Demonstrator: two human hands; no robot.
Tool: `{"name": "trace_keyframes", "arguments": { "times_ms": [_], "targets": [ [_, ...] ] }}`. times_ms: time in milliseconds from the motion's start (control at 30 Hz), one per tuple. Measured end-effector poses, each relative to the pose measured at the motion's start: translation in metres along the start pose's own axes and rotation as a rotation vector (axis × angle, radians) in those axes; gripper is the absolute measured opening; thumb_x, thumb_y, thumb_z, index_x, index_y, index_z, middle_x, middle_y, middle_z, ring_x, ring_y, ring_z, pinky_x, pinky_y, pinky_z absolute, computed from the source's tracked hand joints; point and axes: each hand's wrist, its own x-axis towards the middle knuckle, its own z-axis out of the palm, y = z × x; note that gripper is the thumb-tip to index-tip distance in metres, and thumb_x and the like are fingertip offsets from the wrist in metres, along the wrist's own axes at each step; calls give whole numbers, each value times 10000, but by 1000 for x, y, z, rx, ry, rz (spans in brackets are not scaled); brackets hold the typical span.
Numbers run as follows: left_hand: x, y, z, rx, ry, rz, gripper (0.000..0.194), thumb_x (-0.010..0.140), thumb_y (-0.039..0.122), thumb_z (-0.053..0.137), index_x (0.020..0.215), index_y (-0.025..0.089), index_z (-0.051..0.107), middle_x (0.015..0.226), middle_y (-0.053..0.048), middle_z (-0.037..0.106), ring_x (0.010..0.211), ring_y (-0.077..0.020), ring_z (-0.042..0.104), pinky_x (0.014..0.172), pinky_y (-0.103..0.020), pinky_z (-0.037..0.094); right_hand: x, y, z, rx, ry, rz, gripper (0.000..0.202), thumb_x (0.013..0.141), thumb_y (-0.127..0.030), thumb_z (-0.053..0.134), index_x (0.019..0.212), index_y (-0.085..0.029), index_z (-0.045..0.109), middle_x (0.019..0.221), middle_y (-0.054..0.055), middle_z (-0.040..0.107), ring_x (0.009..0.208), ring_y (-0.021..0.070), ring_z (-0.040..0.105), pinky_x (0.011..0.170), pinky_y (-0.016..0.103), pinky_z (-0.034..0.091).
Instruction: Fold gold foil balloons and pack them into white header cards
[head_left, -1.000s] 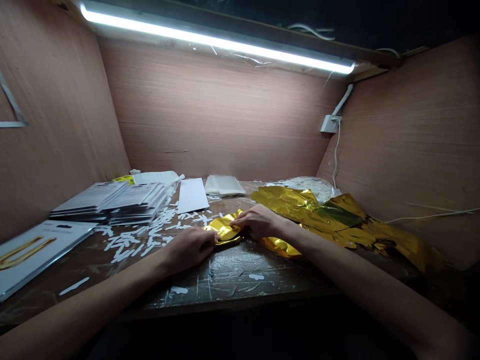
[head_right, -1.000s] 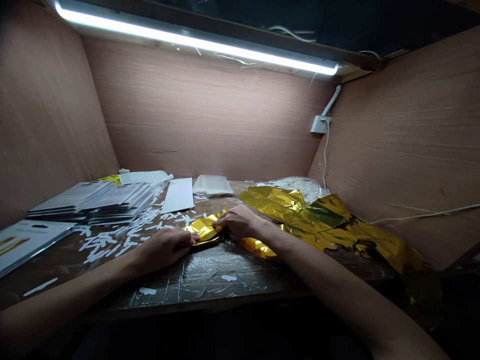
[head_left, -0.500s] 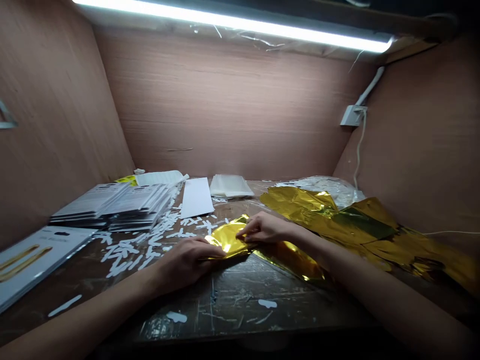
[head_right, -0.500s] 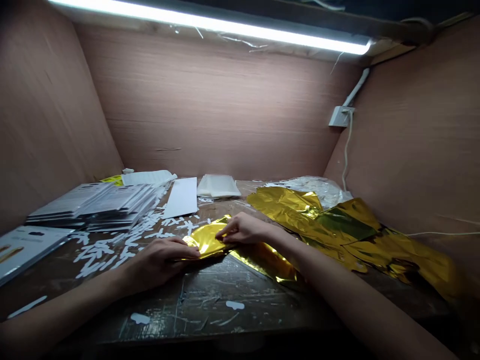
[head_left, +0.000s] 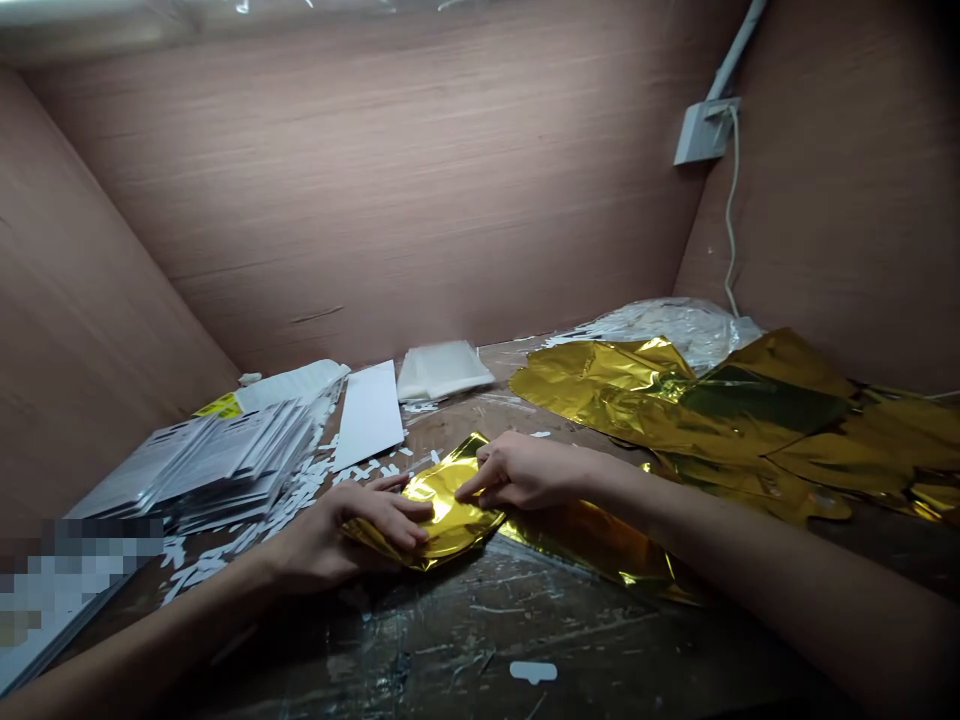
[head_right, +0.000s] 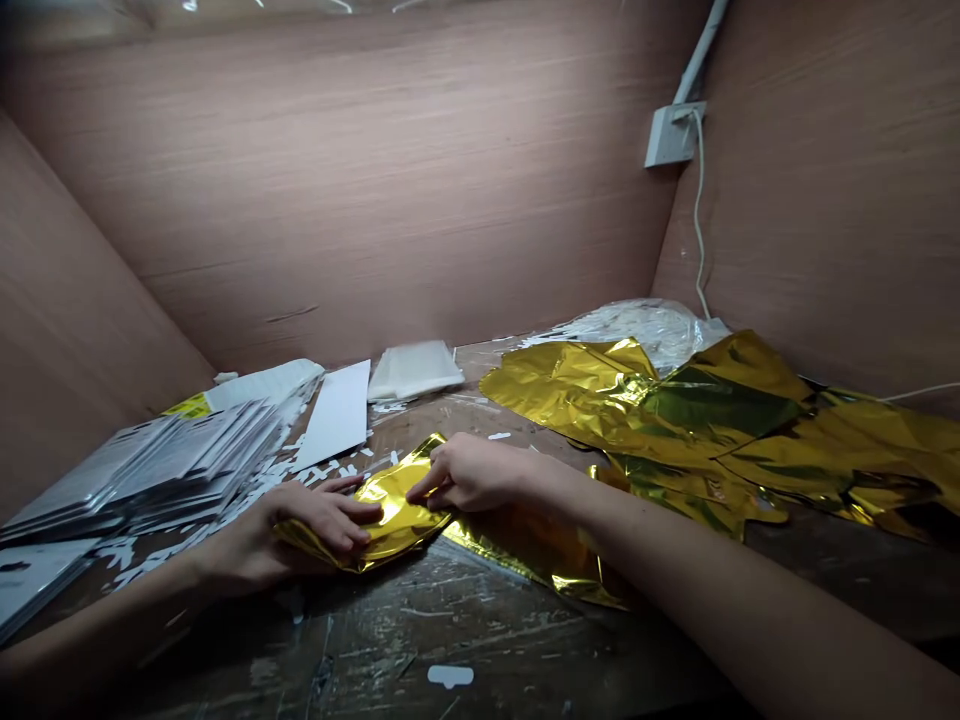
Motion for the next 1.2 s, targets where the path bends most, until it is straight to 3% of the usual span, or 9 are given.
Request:
{"name": "trace_keyframes", "arguments": {
  "times_ms": [133, 267, 367, 533, 700, 833, 1000, 1100, 1200],
  "targets": [
    [32, 1, -10, -84, -137, -10, 182, 858, 249, 776, 1037, 246, 805, 1050, -56, 807, 1026, -237, 743, 1200, -517, 330, 0, -2, -1, -17, -10, -9, 313, 948, -229, 666, 1245, -281, 751, 902, 68, 745, 720, 136, 555, 682, 250, 385],
    [67, 3, -19, -320, -333, -174, 249, 893, 410, 729, 968, 178, 781, 921, -75, 779, 807, -195, 695, 807, -338, 565, 0, -6, -3, 26, 18, 70, 290, 917, -246, 693, 1193, -253, 784, 855, 56, 753, 673, 132, 560, 632, 247, 380],
    [88, -2, -23, -332, -412, -271, 339, 883, 488, 719, 866, 150, 729, 723, -27, 675, 614, -137, 564, 572, -244, 471, 0, -9, -6, 34, 159, 235, 256, 862, -196, 719, 1098, -205, 816, 811, 50, 757, 661, 130, 582, 629, 242, 398],
    [118, -5, -25, -153, -405, -428, 457, 870, 581, 689, 720, 151, 666, 575, 19, 509, 489, -98, 385, 450, -228, 290, 0, -11, -11, -19, 217, 480, 150, 790, -277, 805, 888, -163, 821, 701, 34, 717, 572, 117, 533, 545, 250, 363],
    [136, 7, -13, -38, -291, -575, 446, 728, 598, 799, 697, 165, 695, 571, 18, 571, 490, -111, 441, 465, -235, 288, 0, -12, -12, -57, 205, 545, 190, 784, -328, 804, 819, -142, 797, 593, 10, 610, 526, 108, 426, 487, 263, 280],
    [133, 6, 4, -103, -49, -605, 458, 619, 473, 902, 866, 180, 651, 635, 41, 630, 553, -140, 557, 485, -229, 353, -2, -14, -13, -45, 222, 526, 196, 818, -337, 763, 825, -144, 794, 599, 11, 589, 532, 107, 396, 493, 263, 271],
    [110, -6, 21, -118, 333, -415, 538, 679, 400, 892, 1051, 196, 562, 920, -17, 710, 732, -170, 680, 632, -272, 516, -3, -17, -15, -78, 206, 590, 225, 792, -359, 811, 859, -145, 799, 667, 34, 631, 570, 122, 459, 512, 262, 303],
    [97, -4, 27, 113, 341, -309, 289, 862, 434, 744, 990, 191, 654, 916, -38, 721, 723, -170, 669, 631, -281, 522, -1, -17, -15, -82, 200, 620, 286, 780, -416, 836, 891, -154, 801, 704, 48, 655, 591, 135, 507, 532, 263, 335],
    [87, 2, 31, 379, 308, -111, 184, 942, 373, 663, 992, 220, 752, 1054, -69, 722, 895, -201, 689, 792, -330, 564, -1, -19, -16, -85, 188, 618, 317, 783, -459, 835, 887, -161, 801, 699, 52, 665, 602, 146, 534, 542, 269, 343]
  ]
}}
